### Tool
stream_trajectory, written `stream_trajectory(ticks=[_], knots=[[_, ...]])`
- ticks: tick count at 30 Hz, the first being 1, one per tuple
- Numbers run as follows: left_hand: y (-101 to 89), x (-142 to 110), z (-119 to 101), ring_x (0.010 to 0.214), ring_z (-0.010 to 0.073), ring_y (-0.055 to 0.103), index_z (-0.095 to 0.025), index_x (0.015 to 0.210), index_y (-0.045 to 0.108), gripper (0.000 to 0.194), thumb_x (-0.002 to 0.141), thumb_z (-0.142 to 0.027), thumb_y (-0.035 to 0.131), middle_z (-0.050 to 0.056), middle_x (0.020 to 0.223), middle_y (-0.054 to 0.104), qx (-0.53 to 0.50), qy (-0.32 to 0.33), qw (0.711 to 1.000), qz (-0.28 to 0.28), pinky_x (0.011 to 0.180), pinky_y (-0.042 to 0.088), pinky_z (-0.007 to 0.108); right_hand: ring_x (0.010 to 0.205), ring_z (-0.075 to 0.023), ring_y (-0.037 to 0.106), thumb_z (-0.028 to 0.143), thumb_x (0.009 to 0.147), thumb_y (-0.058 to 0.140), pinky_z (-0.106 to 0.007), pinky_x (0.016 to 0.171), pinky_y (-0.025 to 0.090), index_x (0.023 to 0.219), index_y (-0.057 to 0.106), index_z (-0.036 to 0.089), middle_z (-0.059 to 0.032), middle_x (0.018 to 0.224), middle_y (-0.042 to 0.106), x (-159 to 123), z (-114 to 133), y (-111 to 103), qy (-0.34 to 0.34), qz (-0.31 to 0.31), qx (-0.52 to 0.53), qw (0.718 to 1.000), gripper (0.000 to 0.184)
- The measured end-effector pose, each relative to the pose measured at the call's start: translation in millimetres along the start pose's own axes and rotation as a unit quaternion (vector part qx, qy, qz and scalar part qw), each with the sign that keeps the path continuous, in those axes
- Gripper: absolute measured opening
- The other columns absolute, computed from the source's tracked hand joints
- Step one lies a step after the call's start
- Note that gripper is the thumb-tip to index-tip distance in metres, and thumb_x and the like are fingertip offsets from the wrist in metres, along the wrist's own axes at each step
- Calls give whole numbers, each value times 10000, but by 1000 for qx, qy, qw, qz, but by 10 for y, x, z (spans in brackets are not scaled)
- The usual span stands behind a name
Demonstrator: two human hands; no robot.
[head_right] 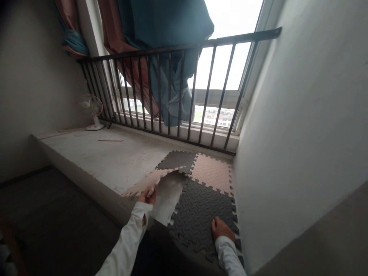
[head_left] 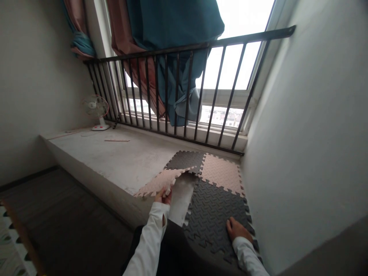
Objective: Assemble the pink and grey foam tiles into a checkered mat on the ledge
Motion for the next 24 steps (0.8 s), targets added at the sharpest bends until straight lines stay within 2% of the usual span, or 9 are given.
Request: stream_trajectory(ticks=[4,7,9,12,15,17,20,24], knots=[[218,-82,-606,585,45,586,-109,908,536,283,845,-114,259,36,629,618,-83,-2,995,55,499,475,66,820,-144,578,323,819,244,-250,650,379,807,509,247,-31,928,630,-14,18,-35,5,-5,0,1000,276],[254,-198,-1043,600,62,590,-105,901,539,271,845,-135,276,43,627,623,-113,46,989,78,500,493,92,823,-147,579,312,821,243,-250,653,380,801,510,239,-37,914,633,-47,53,-76,0,2,1,1000,277],[202,-261,-1214,581,86,592,-113,880,552,233,829,-139,326,38,605,622,-56,88,992,64,478,507,133,825,-147,579,304,825,236,-249,656,381,804,510,236,-40,920,631,-62,67,-98,1,4,-1,1000,283],[184,-307,-1298,557,108,591,-129,856,571,152,773,-133,443,25,600,624,48,155,984,74,435,504,163,847,-141,575,292,828,243,-241,673,381,820,515,236,-36,948,625,-65,77,-110,2,3,-4,1000,278],[316,-296,-1243,555,112,588,-165,864,574,176,704,-103,535,-13,597,620,100,231,963,97,435,505,181,877,-144,566,281,829,250,-242,692,383,856,525,227,-45,987,614,-63,79,-104,3,1,1,1000,281],[478,-229,-1101,527,104,577,-173,855,572,210,662,-91,577,-34,562,603,118,246,956,105,425,493,173,884,-147,564,282,830,245,-243,696,387,882,529,224,-49,1006,608,-66,74,-98,7,0,-1,1000,294],[765,1,-724,467,83,550,-174,810,570,215,619,-84,610,-57,506,571,135,199,965,107,394,456,151,876,-147,568,287,830,239,-240,687,392,906,536,227,-46,999,610,-63,58,-81,11,-10,-8,1000,312],[1041,513,-47,401,83,514,-168,697,549,125,620,-86,602,-59,462,549,170,102,977,76,333,392,158,817,-140,583,293,827,241,-232,642,396,861,557,244,-27,947,630,-19,8,2,8,-26,1,1000,322]])
Point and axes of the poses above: each hand's wrist, its own x-axis towards the middle knuckle, its own y-axis out of the palm, z = x × y, the point moved 6 cm from there along x, towards the middle knuckle
